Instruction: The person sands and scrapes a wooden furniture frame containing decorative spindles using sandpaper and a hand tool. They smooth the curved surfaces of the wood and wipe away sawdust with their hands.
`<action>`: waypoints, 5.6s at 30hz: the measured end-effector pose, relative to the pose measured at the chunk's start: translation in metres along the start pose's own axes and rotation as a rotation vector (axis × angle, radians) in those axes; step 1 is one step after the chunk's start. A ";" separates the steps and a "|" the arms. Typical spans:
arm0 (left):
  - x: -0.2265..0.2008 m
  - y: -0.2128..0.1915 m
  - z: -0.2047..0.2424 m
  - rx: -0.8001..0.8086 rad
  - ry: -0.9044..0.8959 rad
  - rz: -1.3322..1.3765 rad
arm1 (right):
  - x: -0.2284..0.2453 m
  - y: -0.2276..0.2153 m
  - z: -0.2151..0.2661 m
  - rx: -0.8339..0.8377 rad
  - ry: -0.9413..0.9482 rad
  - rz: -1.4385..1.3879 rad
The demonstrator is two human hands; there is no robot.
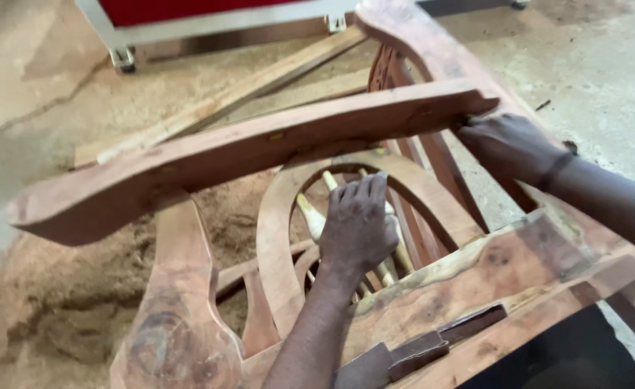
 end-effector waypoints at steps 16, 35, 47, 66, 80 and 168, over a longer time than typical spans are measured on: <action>0.007 0.001 -0.006 0.061 -0.145 0.025 | -0.133 0.085 0.168 -0.644 0.765 -1.684; -0.044 0.187 -0.131 0.137 -0.364 0.566 | -0.135 0.070 0.165 -0.675 0.773 -1.519; -0.109 0.154 -0.078 0.383 -0.438 0.645 | -0.132 0.071 0.159 -0.723 0.693 -1.649; -0.276 0.082 0.024 0.084 0.395 0.070 | -0.158 0.020 0.300 -0.867 0.644 -0.989; -0.227 0.075 0.063 0.196 0.286 0.110 | 0.022 -0.075 0.338 -0.801 0.459 -0.426; -0.309 0.150 -0.037 0.382 0.362 0.001 | -0.070 0.052 0.438 -1.340 0.997 -1.870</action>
Point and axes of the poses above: each hand's wrist, its own z-axis away from the middle knuckle, its own y-axis out of the palm, x = y × z, the point moved 10 cm from there along -z, towards the middle knuckle, and after that the axes turned 4 degrees about x, right-handed, at the moved point
